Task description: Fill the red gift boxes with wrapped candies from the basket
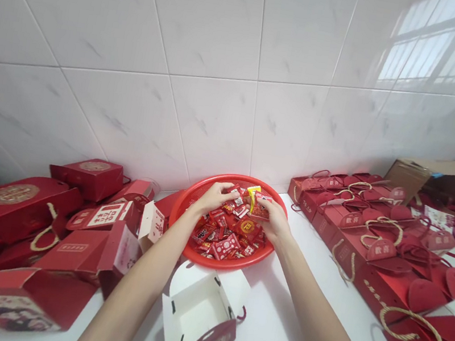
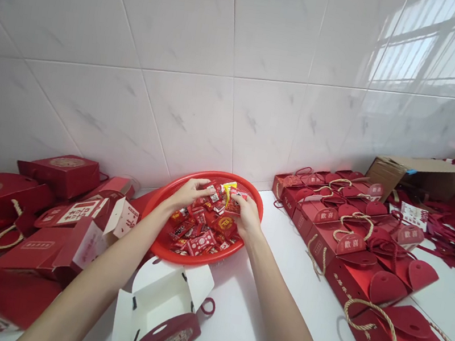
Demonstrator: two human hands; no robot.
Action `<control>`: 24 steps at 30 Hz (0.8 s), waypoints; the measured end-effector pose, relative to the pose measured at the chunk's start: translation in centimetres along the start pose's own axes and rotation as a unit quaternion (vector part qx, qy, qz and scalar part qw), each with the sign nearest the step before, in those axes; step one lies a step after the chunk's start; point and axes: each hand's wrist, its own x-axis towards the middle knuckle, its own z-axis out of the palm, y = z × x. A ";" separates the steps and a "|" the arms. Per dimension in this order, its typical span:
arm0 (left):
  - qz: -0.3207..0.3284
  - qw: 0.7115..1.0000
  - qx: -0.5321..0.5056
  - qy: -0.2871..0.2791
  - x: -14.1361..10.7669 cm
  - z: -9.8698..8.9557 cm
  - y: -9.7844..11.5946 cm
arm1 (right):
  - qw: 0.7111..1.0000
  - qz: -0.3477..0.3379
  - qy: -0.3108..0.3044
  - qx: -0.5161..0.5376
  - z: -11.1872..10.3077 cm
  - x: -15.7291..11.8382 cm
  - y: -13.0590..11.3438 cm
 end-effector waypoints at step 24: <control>-0.068 0.994 0.042 -0.079 -0.2 2.2 -0.2 | 0.990 -0.090 0.070 0.084 -0.1 0.6 0.1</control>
